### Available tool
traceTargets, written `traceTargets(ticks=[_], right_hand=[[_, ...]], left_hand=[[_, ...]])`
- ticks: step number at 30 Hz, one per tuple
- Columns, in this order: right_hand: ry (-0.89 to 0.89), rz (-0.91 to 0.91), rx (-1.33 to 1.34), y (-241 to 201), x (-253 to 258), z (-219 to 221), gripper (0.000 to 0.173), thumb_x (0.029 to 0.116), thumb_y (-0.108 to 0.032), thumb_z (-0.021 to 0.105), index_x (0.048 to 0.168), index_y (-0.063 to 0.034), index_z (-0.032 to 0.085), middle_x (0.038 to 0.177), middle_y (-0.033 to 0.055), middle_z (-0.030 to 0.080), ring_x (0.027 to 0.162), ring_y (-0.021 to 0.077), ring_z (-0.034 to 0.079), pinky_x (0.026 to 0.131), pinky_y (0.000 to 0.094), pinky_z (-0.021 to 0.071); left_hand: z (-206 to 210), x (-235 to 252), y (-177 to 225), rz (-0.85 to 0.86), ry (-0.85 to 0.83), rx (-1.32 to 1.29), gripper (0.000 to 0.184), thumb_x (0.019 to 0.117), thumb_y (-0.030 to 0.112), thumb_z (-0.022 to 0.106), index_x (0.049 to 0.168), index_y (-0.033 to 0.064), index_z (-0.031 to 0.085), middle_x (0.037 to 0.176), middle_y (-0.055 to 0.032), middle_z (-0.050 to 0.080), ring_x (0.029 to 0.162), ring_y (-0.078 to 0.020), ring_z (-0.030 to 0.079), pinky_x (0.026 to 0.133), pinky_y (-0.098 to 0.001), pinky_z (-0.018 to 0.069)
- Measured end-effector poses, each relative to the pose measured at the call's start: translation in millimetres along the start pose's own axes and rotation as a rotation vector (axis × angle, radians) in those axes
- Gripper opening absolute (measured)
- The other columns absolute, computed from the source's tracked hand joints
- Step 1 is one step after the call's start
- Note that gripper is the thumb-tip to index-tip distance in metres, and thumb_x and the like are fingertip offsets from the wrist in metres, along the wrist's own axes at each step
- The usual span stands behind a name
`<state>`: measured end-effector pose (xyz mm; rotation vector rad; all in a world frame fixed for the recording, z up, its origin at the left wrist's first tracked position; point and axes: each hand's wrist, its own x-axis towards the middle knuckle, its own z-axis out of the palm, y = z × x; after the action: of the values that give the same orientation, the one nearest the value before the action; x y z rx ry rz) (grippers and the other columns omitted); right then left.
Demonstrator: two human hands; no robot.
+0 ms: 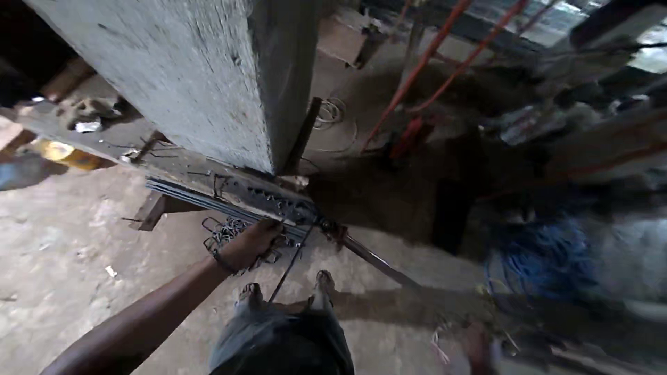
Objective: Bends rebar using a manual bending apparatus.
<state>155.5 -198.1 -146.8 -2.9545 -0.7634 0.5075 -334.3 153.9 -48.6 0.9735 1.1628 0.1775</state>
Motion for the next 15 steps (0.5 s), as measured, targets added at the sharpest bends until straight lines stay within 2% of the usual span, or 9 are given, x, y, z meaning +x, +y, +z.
traceTargets(ticks=[1,3,5,6,8,10,12,14,15], right_hand=[[0.083,-0.076,0.036,-24.5,39.3,-23.6,0.041,0.0992,-0.009,0.064,0.135,0.0095,0.059,0.138,0.0384,0.055,0.131,0.0545,0.052,0.111,0.0682,0.0386],[0.227,-0.189,0.031,-69.2,121.6,-52.6,0.046,0.0966,-0.005,0.066,0.140,0.0041,0.056,0.145,0.0380,0.048,0.137,0.0563,0.045,0.112,0.0711,0.0358],[0.291,-0.286,0.000,-131.2,172.4,-72.4,0.065,0.0909,-0.006,0.073,0.151,-0.0042,0.048,0.154,0.0377,0.037,0.143,0.0587,0.035,0.113,0.0750,0.0298],[0.281,-0.333,0.025,-165.4,179.3,-76.0,0.068,0.0919,-0.011,0.073,0.153,-0.0053,0.045,0.155,0.0360,0.038,0.142,0.0564,0.038,0.112,0.0720,0.0344],[0.172,-0.488,0.246,-231.0,153.8,-73.2,0.062,0.0989,-0.021,0.069,0.151,0.0015,0.045,0.149,0.0327,0.048,0.134,0.0479,0.053,0.110,0.0604,0.0450],[-0.099,-0.721,0.578,-275.0,91.6,-59.3,0.050,0.1019,-0.019,0.064,0.142,0.0083,0.050,0.133,0.0261,0.062,0.120,0.0305,0.064,0.104,0.0425,0.0530],[-0.515,-0.943,0.754,-284.9,20.6,-47.0,0.045,0.1021,-0.017,0.058,0.138,0.0091,0.055,0.126,0.0188,0.069,0.113,0.0203,0.069,0.099,0.0365,0.0571],[-1.036,-1.074,0.798,-280.4,-31.1,-44.6,0.066,0.1061,-0.043,0.049,0.149,0.0069,0.044,0.133,0.0137,0.067,0.115,0.0176,0.068,0.100,0.0359,0.0567],[-1.249,-1.038,0.842,-281.2,-47.1,-45.2,0.075,0.1046,-0.052,0.051,0.153,0.0043,0.039,0.132,0.0132,0.067,0.110,0.0195,0.070,0.095,0.0375,0.0594]], left_hand=[[8.7,-3.6,3.6,0.016,0.031,0.043,0.025,0.1106,0.026,0.045,0.124,0.0079,0.057,0.076,0.0027,0.052,0.056,-0.0065,0.048,0.050,-0.0216,0.0427],[28.5,-10.9,9.3,0.100,0.091,0.248,0.028,0.1105,0.029,0.045,0.119,0.0068,0.060,0.077,0.0011,0.053,0.058,-0.0077,0.050,0.053,-0.0240,0.0443],[53.9,-27.8,16.9,0.207,0.167,0.551,0.032,0.1095,0.032,0.046,0.118,0.0068,0.064,0.087,-0.0067,0.062,0.073,-0.0171,0.060,0.069,-0.0386,0.0523],[69.6,-40.9,20.4,0.255,0.224,0.646,0.033,0.1089,0.033,0.046,0.119,0.0079,0.065,0.091,-0.0099,0.066,0.079,-0.0226,0.064,0.074,-0.0465,0.0542],[98.2,-66.3,24.0,0.359,0.358,0.665,0.033,0.1088,0.034,0.045,0.121,0.0106,0.065,0.089,-0.0079,0.066,0.077,-0.0214,0.065,0.071,-0.0460,0.0552],[120.1,-79.0,20.7,0.483,0.522,0.432,0.029,0.1083,0.030,0.046,0.118,0.0097,0.065,0.080,-0.0002,0.060,0.063,-0.0101,0.055,0.059,-0.0305,0.0495],[139.9,-79.7,15.5,0.540,0.581,-0.043,0.026,0.1098,0.025,0.043,0.119,0.0082,0.061,0.075,0.0047,0.052,0.055,-0.0038,0.046,0.049,-0.0199,0.0420],[157.4,-69.1,11.1,0.580,0.595,-0.500,0.025,0.1115,0.023,0.036,0.116,0.0091,0.056,0.069,0.0049,0.045,0.051,-0.0050,0.040,0.045,-0.0200,0.0381],[163.1,-60.6,7.9,0.608,0.603,-0.655,0.025,0.1119,0.022,0.033,0.114,0.0100,0.055,0.067,0.0056,0.044,0.050,-0.0046,0.040,0.045,-0.0192,0.0376]])
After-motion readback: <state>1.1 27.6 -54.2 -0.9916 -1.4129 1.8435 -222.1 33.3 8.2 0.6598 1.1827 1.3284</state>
